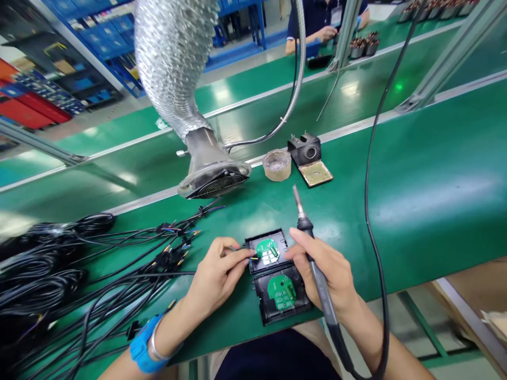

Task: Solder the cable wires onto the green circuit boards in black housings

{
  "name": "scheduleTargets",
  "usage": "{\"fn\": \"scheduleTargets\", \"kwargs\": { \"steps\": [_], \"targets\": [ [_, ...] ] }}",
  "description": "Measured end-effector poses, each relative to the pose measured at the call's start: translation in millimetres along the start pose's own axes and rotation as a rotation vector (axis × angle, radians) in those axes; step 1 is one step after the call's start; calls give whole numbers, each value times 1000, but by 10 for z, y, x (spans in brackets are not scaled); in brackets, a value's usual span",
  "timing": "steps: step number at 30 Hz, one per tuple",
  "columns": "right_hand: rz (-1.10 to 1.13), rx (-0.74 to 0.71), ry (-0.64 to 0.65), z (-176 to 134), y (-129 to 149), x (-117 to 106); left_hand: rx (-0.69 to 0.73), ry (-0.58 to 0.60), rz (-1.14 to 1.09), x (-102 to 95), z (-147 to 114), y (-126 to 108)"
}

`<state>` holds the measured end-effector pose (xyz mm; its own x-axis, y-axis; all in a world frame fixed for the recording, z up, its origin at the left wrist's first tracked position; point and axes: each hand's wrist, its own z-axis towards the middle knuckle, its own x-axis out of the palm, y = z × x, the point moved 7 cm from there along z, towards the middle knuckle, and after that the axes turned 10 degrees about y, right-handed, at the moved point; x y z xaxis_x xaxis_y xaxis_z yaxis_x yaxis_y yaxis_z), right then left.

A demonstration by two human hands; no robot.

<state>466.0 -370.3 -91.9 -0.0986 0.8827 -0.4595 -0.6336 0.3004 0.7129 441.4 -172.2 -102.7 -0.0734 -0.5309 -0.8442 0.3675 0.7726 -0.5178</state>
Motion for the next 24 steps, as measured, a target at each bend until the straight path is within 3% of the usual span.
{"fn": "scheduleTargets", "kwargs": {
  "steps": [4,8,14,19,24],
  "targets": [
    [18,-39,-40,-17,-68,-61,122,47,100,44,72,-119],
    [83,31,-92,-44,-113,-121,176,157,141,137,170,-131],
    [141,0,-54,72,34,-137,46,387,80,261,269,-23],
    [103,9,64,77,102,-49,-92,413,82,300,271,46],
    [123,-10,81,-12,107,53,-136,393,23,328,255,60]
  ]
}}
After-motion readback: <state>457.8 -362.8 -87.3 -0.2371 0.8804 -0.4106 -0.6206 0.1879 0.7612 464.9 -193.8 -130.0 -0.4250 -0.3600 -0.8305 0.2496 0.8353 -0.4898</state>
